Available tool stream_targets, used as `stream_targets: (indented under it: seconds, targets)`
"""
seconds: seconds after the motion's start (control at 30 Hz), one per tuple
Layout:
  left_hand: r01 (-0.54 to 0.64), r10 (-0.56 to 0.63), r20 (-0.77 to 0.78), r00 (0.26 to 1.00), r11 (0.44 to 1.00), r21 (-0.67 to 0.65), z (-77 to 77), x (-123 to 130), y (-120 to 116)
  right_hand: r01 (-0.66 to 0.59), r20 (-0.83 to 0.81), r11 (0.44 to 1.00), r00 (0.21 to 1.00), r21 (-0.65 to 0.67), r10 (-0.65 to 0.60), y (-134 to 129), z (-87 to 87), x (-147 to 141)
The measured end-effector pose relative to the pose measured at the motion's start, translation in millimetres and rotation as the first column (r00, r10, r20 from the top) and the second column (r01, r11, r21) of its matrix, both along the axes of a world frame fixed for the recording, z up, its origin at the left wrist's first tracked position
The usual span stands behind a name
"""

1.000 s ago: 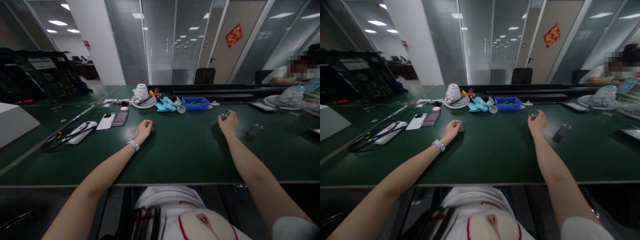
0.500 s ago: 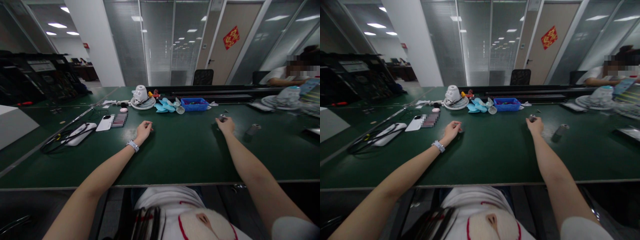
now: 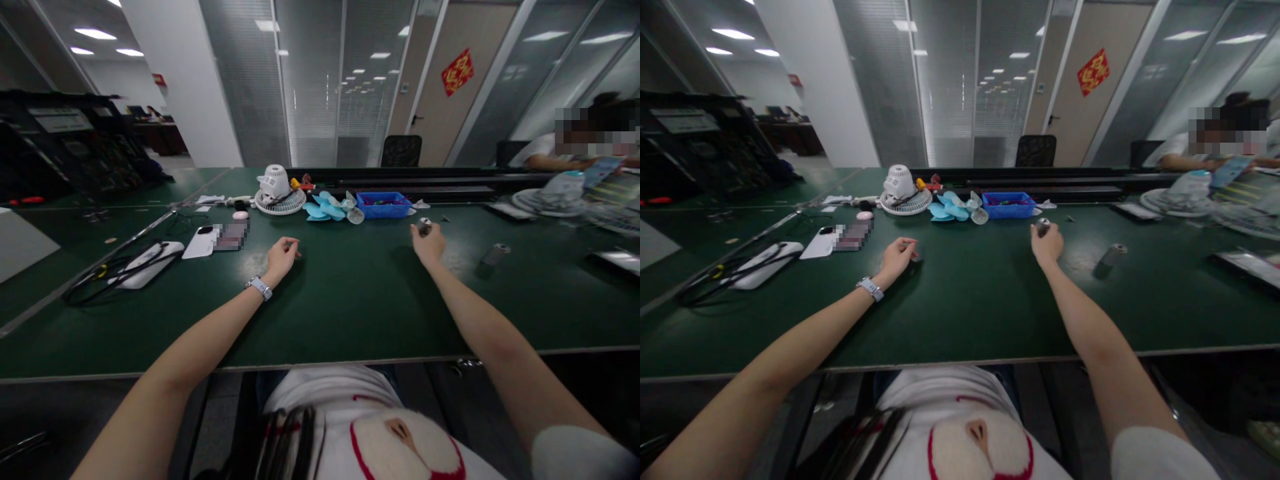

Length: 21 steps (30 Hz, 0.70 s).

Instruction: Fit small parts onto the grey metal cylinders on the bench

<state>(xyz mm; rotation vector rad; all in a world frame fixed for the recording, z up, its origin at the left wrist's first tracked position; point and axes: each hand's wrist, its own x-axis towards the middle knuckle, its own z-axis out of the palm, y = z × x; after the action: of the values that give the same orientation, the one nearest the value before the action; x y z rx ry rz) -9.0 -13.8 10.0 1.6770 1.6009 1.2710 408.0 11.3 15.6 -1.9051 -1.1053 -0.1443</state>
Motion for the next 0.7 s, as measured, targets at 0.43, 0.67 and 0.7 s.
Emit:
stream_targets:
  seconds: [0.43,0.67,0.7]
  targets:
    - [0.307,-0.255,-0.226,0.940,0.923,0.234,22.2,23,-35,-0.860,0.046,0.509,0.507,-0.042,0.861,-56,-6.6,-193]
    - [0.364,-0.291,-0.288,0.912,0.898,0.247,21.9,30,-32,-0.863,0.148,0.492,0.475,-0.112,0.868,-64,-8.2,-194]
    - [0.361,-0.284,-0.297,0.912,0.899,0.249,23.1,32,-32,-0.860,0.152,0.498,0.480,-0.114,0.864,-64,-8.4,-194]
